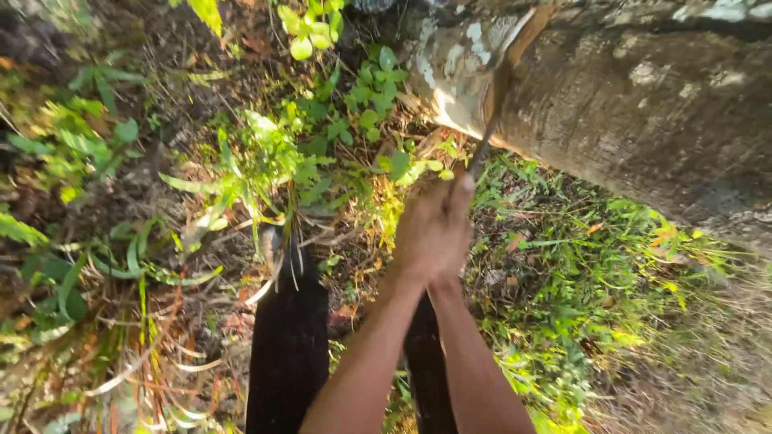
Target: The recorder uses a tapping knife to cut grooves into rubber trees to harvest latex into collection cups.
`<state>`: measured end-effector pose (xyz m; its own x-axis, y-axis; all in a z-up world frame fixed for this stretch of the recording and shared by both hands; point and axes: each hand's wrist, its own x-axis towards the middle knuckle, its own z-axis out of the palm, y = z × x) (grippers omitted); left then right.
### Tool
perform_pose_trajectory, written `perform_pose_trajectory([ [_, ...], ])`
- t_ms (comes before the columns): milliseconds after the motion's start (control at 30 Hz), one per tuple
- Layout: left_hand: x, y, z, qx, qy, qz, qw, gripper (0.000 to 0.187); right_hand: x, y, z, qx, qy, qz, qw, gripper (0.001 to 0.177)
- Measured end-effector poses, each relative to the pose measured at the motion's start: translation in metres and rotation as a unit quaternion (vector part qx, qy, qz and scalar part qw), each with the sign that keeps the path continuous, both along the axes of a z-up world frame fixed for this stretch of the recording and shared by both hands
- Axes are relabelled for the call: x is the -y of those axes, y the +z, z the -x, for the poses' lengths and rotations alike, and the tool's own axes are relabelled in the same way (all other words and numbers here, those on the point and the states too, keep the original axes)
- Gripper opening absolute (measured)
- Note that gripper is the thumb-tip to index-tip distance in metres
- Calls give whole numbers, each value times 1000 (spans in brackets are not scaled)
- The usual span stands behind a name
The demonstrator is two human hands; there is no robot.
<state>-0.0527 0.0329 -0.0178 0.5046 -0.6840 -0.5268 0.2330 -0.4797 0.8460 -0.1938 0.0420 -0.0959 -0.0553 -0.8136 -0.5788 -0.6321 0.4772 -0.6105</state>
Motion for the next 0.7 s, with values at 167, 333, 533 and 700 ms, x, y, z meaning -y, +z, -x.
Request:
perform_pose_trajectory([
  [167, 6, 1, 7, -66, -13, -37, 997, 55, 21, 5, -4, -40, 109, 48, 992, 22],
  [333, 5, -1, 20, -72, 26, -9, 997, 55, 14, -7, 40, -4, 199, 90, 976, 25],
  [533, 1, 4, 35, -67, 58, -35, 995, 52, 21, 31, 22, -37, 237, 78, 968, 22],
  [700, 6, 8, 37, -72, 58, -66, 994, 51, 32, 14, 36, -28, 256, 89, 962, 24],
])
